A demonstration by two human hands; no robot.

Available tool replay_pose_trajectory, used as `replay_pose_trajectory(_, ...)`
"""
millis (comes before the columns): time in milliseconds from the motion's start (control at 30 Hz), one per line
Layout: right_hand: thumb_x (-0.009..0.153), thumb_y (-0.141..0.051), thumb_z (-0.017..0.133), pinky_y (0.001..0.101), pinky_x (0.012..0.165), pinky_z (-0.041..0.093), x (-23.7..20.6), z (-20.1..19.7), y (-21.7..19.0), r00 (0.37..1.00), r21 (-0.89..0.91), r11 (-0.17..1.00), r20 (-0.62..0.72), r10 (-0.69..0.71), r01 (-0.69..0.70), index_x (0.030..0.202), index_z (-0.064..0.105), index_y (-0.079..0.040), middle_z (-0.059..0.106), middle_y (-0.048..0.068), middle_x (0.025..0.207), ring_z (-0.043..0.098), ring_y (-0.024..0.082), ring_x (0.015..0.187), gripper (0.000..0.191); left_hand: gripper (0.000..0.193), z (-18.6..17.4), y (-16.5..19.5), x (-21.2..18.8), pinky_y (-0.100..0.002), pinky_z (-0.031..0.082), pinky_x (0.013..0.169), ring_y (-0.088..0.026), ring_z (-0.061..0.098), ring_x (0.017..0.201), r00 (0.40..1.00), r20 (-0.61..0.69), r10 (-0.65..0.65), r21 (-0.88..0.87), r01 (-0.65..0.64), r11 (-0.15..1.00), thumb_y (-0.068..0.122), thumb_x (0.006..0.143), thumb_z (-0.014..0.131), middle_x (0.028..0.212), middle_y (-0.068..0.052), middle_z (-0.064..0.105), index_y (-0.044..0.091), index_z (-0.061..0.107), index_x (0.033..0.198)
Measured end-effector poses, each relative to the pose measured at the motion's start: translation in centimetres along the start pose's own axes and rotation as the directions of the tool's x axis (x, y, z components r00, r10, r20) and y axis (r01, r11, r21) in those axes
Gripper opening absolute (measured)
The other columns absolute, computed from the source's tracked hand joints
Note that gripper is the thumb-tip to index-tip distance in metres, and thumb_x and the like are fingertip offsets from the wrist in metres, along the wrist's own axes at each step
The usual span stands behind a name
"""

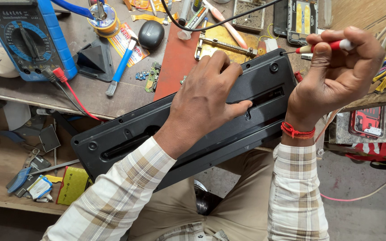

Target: The person uses a red-handled screwdriver to remove screws from the back of a black electronic device. They then pry open the casing and separate the back cover to reveal the internal circuit board and components.

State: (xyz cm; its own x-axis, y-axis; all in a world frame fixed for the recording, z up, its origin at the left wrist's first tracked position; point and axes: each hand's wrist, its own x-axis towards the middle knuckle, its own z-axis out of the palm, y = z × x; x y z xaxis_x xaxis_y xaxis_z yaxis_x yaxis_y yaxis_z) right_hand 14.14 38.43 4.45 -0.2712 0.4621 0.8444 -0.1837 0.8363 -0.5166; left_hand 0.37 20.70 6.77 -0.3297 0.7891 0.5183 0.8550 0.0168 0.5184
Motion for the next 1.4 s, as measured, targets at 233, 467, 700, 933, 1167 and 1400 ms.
replay_pose_trajectory(233, 0.123, 0.006, 0.065, 0.0291, 0.094, 0.066, -0.17, -0.02, 0.12, 0.998, 0.044, 0.998, -0.023, 0.05, -0.049, 0.135, 0.049, -0.003, 0.064, 0.014, 0.115, 0.07, 0.02, 0.096, 0.022, 0.057, 0.04, -0.08, -0.01, -0.045, 0.053, 0.081, -0.029, 0.058, 0.094, 1.0, 0.003, -0.002, 0.004, 0.001, 1.0, 0.037, 0.068, 0.093, 0.101, -0.01, 0.054, 0.004, 0.064, 0.103)
replay_pose_trajectory(467, 0.125, 0.007, 0.065, 0.0294, 0.093, 0.063, -0.13, 0.03, 0.17, 1.0, 0.024, 0.999, 0.0, 0.023, -0.023, 0.136, 0.048, -0.003, 0.065, 0.015, 0.116, 0.069, 0.022, 0.098, 0.023, 0.056, 0.04, -0.07, 0.01, -0.045, 0.052, 0.08, -0.029, 0.058, 0.094, 1.0, -0.002, -0.002, 0.0, 0.002, 1.0, 0.037, 0.068, 0.093, 0.101, -0.01, 0.054, 0.004, 0.064, 0.103)
replay_pose_trajectory(700, 0.123, 0.007, 0.068, 0.0293, 0.095, 0.066, -0.07, 0.16, -0.07, 0.999, 0.023, 0.999, -0.002, 0.032, -0.032, 0.135, 0.051, -0.003, 0.063, 0.012, 0.116, 0.07, 0.02, 0.098, 0.024, 0.056, 0.04, -0.05, -0.02, -0.046, 0.052, 0.08, -0.029, 0.058, 0.094, 1.0, -0.002, -0.003, -0.004, 0.003, 1.0, 0.037, 0.068, 0.093, 0.101, -0.01, 0.053, 0.004, 0.064, 0.103)
replay_pose_trajectory(933, 0.117, 0.009, 0.078, 0.0303, 0.098, 0.068, -0.08, 0.43, 0.29, 0.998, 0.035, 0.999, -0.044, 0.042, -0.04, 0.134, 0.058, -0.001, 0.064, 0.01, 0.119, 0.075, 0.021, 0.105, 0.028, 0.056, 0.08, -0.08, 0.05, -0.044, 0.052, 0.08, -0.028, 0.058, 0.093, 0.999, 0.024, -0.029, -0.009, 0.029, 1.0, 0.037, 0.068, 0.093, 0.101, -0.01, 0.054, 0.004, 0.064, 0.103)
replay_pose_trajectory(1167, 0.108, 0.003, 0.084, 0.0268, 0.085, 0.065, -0.08, 0.45, 0.67, 0.995, -0.049, 0.998, -0.091, -0.031, 0.026, 0.131, 0.065, -0.001, 0.062, 0.005, 0.113, 0.071, 0.016, 0.093, 0.031, 0.055, 0.09, -0.07, 0.03, -0.045, 0.052, 0.082, -0.028, 0.058, 0.095, 1.0, 0.008, -0.016, 0.003, 0.016, 1.0, 0.037, 0.069, 0.093, 0.102, -0.01, 0.054, 0.004, 0.064, 0.103)
replay_pose_trajectory(1400, 0.12, 0.005, 0.068, 0.0283, 0.091, 0.067, -0.08, 0.84, 0.36, 1.0, -0.029, 0.999, -0.019, 0.023, -0.023, 0.143, 0.06, -0.001, 0.076, 0.013, 0.117, 0.076, 0.019, 0.101, 0.025, 0.057, 0.24, -0.17, 0.16, -0.044, 0.052, 0.083, -0.029, 0.058, 0.094, 1.0, 0.02, -0.019, 0.009, 0.019, 1.0, 0.037, 0.067, 0.092, 0.101, -0.01, 0.054, 0.004, 0.064, 0.103)
